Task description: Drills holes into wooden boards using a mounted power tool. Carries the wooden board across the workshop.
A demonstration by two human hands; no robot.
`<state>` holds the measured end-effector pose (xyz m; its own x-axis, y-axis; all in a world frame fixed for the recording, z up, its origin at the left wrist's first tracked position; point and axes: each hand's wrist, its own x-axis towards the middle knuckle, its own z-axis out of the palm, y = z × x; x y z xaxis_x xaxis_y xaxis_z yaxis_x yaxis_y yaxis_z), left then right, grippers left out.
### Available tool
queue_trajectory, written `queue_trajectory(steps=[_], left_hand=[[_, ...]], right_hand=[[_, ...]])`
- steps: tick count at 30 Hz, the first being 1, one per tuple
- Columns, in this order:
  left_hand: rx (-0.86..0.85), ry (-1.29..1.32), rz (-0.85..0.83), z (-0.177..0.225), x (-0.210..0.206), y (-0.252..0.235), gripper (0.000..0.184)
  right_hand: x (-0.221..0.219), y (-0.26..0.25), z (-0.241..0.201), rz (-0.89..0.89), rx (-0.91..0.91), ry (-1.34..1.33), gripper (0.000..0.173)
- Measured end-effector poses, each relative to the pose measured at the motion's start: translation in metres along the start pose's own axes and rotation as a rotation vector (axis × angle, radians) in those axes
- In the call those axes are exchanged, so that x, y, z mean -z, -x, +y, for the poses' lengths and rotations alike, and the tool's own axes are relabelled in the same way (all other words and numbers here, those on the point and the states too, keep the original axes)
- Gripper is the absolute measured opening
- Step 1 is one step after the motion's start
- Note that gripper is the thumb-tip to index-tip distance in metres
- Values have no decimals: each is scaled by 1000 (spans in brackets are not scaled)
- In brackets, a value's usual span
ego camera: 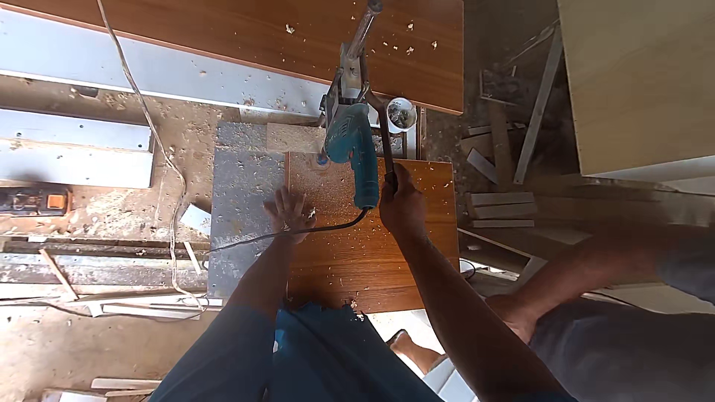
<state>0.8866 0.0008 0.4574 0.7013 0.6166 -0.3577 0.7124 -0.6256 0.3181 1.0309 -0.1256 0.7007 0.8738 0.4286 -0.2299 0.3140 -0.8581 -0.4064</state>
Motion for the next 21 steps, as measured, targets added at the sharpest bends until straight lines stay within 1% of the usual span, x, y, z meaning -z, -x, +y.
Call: queue_trajectory(steps=[2, 4, 6, 9, 13, 16, 18, 21], left_hand=[[9, -18, -12, 1, 1, 0, 90], [5, -23, -11, 1, 3, -1, 90], [-1, -4, -18, 2, 5, -3, 90], [4, 0, -20, 2, 5, -1, 89], [0, 14, 8, 1, 3, -2, 86], [-7, 4, 26, 0, -3, -2, 88], [-17, 17, 67, -1, -8, -2, 88], [-17, 34, 70, -2, -6, -1, 88]], right_hand=[[4, -1, -1, -18, 4, -4, 45], [17, -4, -5, -87, -13, -14, 46], [33, -11, -11, -181, -68, -23, 51], [40, -15, -12, -248, -116, -32, 53], [40, -12, -15, -242, -131, -40, 53], [25, -4, -10, -199, -118, -81, 49], [16, -1, -7, -178, -116, -88, 50], [4, 0, -3, -141, -102, -105, 52]])
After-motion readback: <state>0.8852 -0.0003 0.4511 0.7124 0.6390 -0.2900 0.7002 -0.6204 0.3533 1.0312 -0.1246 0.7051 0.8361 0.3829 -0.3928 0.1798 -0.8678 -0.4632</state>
